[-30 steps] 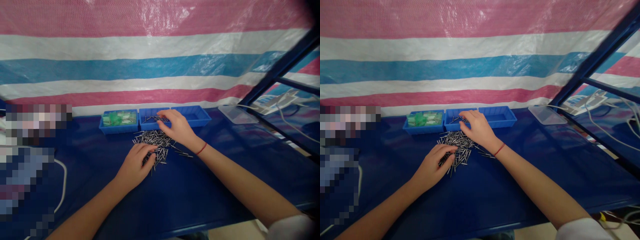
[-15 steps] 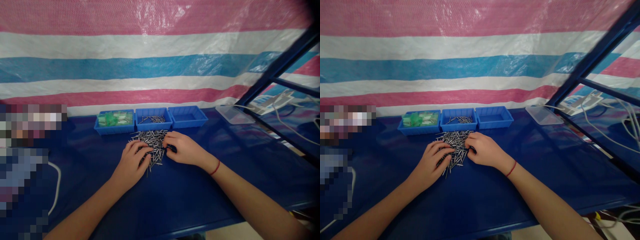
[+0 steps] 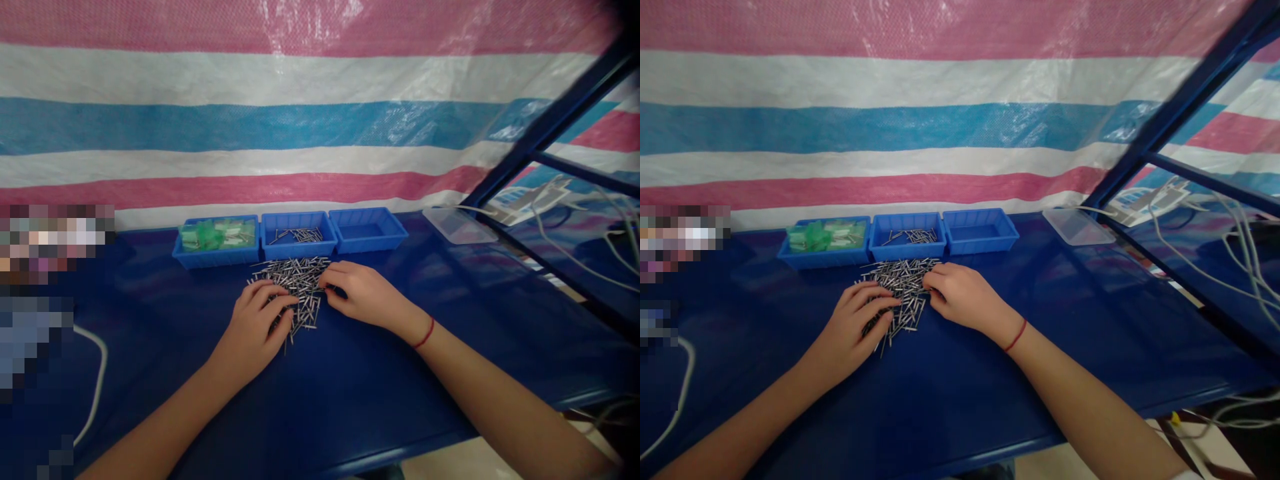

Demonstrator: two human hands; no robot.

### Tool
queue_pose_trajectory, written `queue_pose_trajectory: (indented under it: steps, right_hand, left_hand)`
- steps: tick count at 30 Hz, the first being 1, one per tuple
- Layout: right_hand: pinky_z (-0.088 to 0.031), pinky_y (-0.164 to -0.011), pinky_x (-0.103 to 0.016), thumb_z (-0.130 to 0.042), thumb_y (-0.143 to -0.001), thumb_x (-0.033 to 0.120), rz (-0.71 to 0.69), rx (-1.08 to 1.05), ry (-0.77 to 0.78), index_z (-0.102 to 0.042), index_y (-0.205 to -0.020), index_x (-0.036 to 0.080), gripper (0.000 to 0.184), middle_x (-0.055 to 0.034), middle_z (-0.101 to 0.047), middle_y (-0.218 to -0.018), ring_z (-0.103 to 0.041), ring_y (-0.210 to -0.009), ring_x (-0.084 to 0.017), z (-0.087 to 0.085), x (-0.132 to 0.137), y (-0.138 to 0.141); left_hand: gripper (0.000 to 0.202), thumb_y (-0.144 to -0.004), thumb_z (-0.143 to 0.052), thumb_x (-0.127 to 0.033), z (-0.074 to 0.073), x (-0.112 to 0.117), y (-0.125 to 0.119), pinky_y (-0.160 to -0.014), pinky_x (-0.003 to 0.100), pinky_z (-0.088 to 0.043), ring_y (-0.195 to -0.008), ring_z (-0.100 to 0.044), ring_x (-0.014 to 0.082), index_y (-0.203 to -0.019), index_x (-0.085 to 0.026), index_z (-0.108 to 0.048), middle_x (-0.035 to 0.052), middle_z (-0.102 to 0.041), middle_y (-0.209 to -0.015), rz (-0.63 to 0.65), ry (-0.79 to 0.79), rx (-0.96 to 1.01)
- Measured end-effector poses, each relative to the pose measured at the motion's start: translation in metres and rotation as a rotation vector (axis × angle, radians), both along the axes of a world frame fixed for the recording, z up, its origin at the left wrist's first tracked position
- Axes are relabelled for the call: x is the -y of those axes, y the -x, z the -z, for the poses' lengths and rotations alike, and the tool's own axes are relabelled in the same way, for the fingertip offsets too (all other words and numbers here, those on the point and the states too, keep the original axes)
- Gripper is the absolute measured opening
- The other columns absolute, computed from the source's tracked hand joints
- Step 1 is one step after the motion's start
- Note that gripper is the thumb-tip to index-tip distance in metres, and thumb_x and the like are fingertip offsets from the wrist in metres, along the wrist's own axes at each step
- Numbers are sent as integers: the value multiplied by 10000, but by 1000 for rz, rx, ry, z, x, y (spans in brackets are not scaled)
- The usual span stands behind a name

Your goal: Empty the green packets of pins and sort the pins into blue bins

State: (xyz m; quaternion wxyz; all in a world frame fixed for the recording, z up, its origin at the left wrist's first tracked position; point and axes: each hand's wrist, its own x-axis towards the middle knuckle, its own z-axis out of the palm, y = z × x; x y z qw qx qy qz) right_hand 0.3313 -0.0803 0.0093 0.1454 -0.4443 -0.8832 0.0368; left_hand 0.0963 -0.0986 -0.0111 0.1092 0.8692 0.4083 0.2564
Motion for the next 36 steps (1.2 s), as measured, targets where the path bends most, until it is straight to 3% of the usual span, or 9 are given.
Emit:
queue_pose_trajectory:
  steps: [14, 18, 20, 23, 26, 29, 36]
  right_hand:
    - [-453, -774, -305, -536, -888, 168, -40, 29, -8, -638, -860, 169, 106, -73, -606, -926, -565, -854, -182, -1, -1, -2]
    - [-423, -732, -315, -545, -836, 141, 41, 42, -65, -595, -781, 172, 81, -53, -596, -819, -538, -773, -185, -11, 5, -1]
    - [-410, -715, -307, -535, -829, 132, 67, -50, -74, -573, -766, 178, 87, -37, -582, -768, -525, -741, -176, -16, 11, 3]
    - [-410, -696, -264, -517, -839, 110, -4, -334, 9, -558, -811, 185, 90, -12, -580, -774, -527, -728, -143, -18, 21, 14]
    - [-412, -661, -224, -519, -858, 108, -77, -562, 127, -560, -844, 185, 88, 6, -583, -788, -526, -701, -109, -16, 28, 26]
    - [-407, -627, -213, -524, -875, 132, -81, -669, 209, -574, -855, 179, 72, 11, -586, -777, -518, -676, -98, -13, 29, 32]
    - [-403, -569, -219, -523, -903, 221, -30, -792, 455, -603, -924, 169, 98, 10, -575, -752, -495, -635, -101, -7, 28, 36]
  left_hand:
    - [251, -938, -473, -233, 0, 0, 0, -1019, 491, -397, -1206, -448, 264, -1104, -242, -661, 57, -635, -1139, 0, 8, -27]
    - [224, -923, -509, -233, -1, -1, -1, -1009, 475, -407, -1182, -472, 260, -1097, -238, -650, 59, -642, -1111, 1, -34, 21]
    - [219, -911, -549, -258, -3, -1, -2, -997, 452, -419, -1141, -504, 248, -1111, -237, -634, 57, -650, -1088, 1, -60, 65]
    - [237, -900, -584, -294, -9, 1, -2, -934, 395, -461, -1044, -567, 220, -1126, -225, -609, 55, -663, -1056, -4, -57, 144]
    - [138, -918, -559, -290, -14, 4, -2, -842, 321, -495, -914, -623, 180, -1005, -209, -629, 36, -683, -954, -10, -10, 227]
    - [115, -917, -557, -287, -16, 6, -2, -805, 285, -504, -841, -644, 158, -925, -205, -638, 19, -688, -894, -33, 16, 280]
    - [103, -902, -568, -281, -15, 9, -3, -783, 277, -521, -796, -654, 153, -929, -215, -643, 10, -698, -876, -76, 13, 306]
